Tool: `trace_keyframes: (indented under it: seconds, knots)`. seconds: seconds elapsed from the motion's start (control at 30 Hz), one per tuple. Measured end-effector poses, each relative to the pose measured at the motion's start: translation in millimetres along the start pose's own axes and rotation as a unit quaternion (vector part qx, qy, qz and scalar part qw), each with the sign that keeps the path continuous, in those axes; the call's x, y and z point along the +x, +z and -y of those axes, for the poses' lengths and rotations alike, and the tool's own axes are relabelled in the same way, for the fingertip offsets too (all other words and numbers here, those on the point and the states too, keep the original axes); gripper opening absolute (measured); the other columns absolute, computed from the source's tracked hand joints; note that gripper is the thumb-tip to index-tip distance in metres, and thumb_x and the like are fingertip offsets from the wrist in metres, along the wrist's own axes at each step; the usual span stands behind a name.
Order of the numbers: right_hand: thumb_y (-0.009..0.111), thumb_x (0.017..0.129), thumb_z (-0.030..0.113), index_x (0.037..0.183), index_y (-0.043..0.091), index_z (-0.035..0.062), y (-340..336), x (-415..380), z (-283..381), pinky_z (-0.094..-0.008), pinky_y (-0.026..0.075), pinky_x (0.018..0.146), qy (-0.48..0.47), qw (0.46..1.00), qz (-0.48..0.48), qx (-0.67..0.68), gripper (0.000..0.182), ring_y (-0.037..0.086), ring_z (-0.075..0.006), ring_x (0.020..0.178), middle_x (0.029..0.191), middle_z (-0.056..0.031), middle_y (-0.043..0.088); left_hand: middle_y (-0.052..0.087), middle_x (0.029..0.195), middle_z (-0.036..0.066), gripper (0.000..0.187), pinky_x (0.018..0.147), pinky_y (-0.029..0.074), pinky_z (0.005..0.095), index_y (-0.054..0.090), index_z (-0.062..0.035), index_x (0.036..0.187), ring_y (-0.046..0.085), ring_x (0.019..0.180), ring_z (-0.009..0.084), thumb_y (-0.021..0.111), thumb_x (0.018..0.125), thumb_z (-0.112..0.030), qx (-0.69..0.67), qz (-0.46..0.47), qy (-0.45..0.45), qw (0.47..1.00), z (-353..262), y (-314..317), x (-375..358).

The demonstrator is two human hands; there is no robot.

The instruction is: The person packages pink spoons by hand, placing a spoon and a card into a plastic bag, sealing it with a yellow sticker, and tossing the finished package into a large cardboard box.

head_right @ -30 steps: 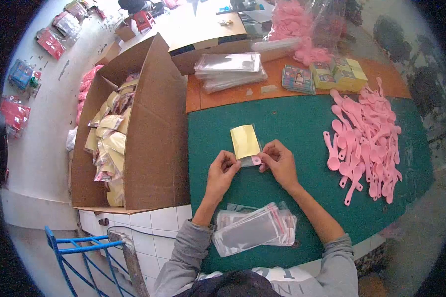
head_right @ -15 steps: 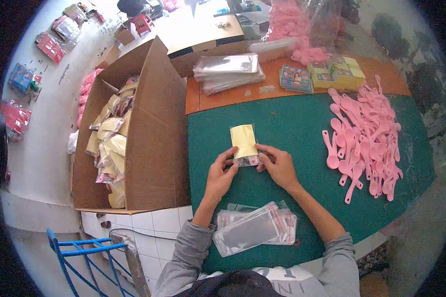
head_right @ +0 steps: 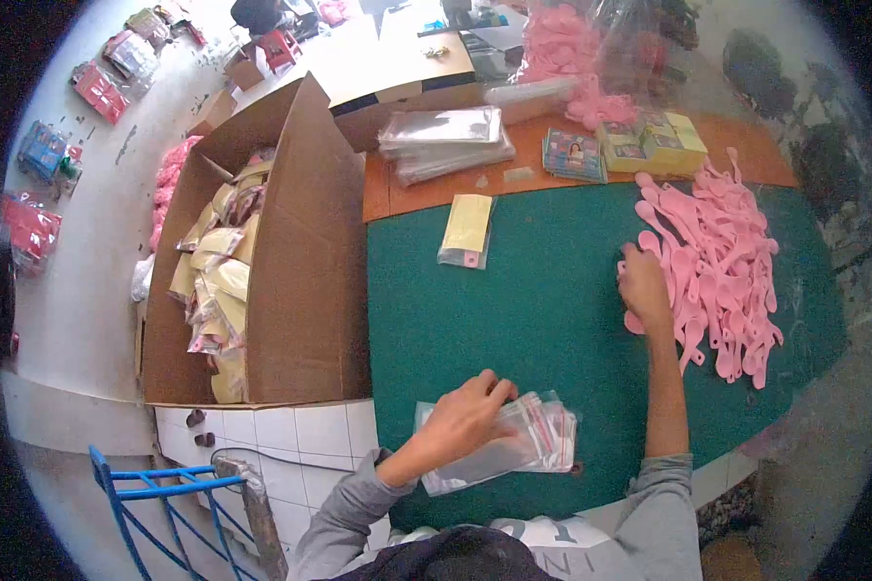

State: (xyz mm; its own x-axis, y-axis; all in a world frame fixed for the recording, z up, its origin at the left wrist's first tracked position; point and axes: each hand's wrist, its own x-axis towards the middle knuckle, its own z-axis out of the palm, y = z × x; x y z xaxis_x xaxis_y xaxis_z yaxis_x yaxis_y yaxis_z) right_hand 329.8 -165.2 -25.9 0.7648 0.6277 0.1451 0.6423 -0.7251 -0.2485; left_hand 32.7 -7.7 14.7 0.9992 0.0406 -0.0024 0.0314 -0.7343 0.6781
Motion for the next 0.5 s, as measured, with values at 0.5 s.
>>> trace_keyframes:
  seconds: [0.5]
  knots:
    - [0.054,0.070,-0.003,0.094,0.049,-0.0036,-18.2,-12.5,27.8,-0.0486,0.046,0.069,0.002,0.991,-0.068,-0.116,0.024,0.056,-0.0453,0.078,0.092,-0.0291,0.054,0.064,0.085,0.012,0.023,0.064,0.051,0.0334,0.067,-0.0078,0.102,0.064,0.075,0.0241,0.063,0.080,-0.011,-0.084,-0.032,0.055,0.994,11.9,-5.3,-3.2]
